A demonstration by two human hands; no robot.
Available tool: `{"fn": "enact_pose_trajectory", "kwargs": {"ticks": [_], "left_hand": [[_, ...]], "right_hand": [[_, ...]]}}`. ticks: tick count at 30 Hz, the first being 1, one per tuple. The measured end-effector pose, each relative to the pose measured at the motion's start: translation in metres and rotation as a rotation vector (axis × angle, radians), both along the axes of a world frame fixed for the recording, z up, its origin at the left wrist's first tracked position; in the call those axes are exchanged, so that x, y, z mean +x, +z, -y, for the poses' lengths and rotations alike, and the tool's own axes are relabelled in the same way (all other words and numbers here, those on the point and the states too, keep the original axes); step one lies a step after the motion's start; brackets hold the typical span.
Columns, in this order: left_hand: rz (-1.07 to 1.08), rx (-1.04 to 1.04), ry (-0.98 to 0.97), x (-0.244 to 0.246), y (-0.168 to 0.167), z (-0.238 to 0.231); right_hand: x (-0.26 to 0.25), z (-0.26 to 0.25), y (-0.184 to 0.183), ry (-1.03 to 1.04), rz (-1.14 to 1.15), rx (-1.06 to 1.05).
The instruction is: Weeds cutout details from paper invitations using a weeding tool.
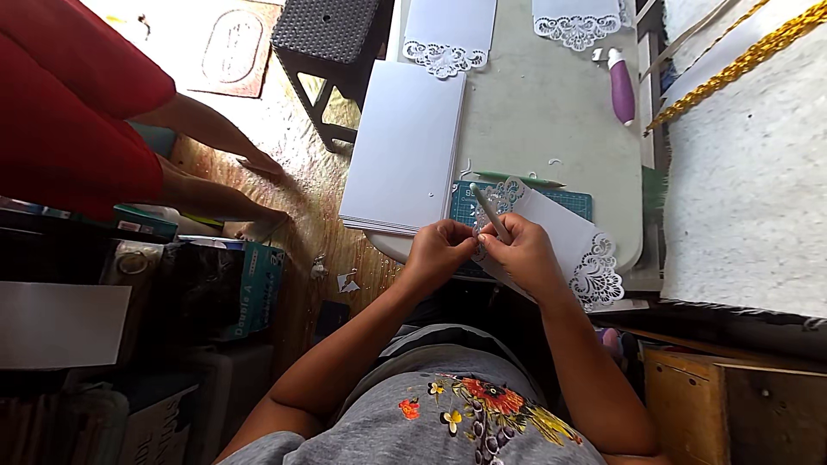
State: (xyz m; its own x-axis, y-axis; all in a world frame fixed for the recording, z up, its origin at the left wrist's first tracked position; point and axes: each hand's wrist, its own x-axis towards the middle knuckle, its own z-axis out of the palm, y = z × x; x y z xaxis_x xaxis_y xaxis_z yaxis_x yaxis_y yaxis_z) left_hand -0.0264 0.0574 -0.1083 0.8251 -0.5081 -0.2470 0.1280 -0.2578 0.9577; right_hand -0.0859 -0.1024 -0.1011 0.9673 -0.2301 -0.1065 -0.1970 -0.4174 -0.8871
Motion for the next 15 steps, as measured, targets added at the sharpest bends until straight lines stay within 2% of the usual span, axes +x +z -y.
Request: {"fn": "enact_pose_trajectory", "kwargs": {"ticks": [15], "left_hand": [[-0.057, -0.002, 0.106, 0.0032, -0.0015, 0.009]], "right_hand": [[-0.0001, -0.0007, -0.0006, 0.016, -0.03, -0.041]]}}
